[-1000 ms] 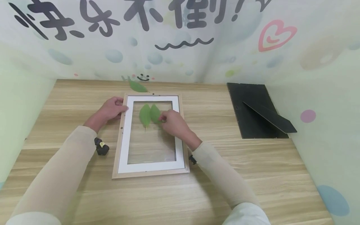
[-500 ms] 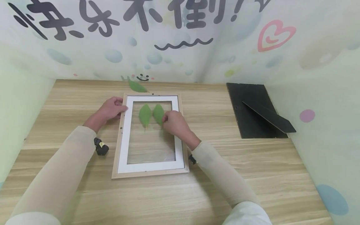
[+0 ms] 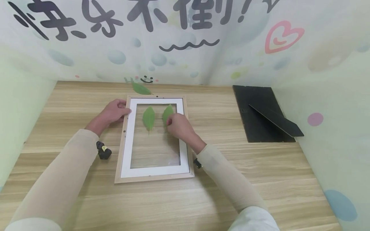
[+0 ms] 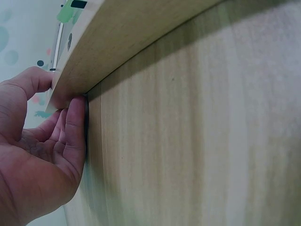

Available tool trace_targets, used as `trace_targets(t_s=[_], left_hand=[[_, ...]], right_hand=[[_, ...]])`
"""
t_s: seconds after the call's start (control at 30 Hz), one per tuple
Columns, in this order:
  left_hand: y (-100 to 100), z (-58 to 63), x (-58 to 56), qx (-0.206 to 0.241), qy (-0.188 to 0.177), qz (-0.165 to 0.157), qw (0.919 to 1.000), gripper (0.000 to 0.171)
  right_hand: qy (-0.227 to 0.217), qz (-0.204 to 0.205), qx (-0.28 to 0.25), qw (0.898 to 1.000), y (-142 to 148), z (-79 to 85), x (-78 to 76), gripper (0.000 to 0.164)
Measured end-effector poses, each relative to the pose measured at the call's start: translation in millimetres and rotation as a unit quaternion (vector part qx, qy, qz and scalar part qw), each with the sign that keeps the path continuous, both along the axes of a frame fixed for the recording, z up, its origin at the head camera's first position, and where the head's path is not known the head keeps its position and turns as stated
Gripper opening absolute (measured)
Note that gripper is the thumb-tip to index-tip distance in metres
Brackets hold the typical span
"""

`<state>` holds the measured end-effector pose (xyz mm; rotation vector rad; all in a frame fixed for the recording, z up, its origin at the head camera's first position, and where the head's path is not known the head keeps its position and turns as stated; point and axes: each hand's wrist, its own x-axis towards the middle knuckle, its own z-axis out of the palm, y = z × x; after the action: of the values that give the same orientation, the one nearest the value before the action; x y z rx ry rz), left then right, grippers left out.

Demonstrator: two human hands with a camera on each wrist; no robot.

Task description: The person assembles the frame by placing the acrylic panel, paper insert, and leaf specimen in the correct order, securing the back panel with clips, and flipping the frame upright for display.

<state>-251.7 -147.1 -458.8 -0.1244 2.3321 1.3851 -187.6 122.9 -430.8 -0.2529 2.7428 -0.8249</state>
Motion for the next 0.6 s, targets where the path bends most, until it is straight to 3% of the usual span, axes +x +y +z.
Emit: trace_targets(t_s=[0.6], left_hand=[[-1.0,2.3,1.5,0.005,-0.006,0.001,1.0,0.061]], right_hand=[[0.009,0.039,0.023,0.999,-6.0,2.1,-4.0,0.01]])
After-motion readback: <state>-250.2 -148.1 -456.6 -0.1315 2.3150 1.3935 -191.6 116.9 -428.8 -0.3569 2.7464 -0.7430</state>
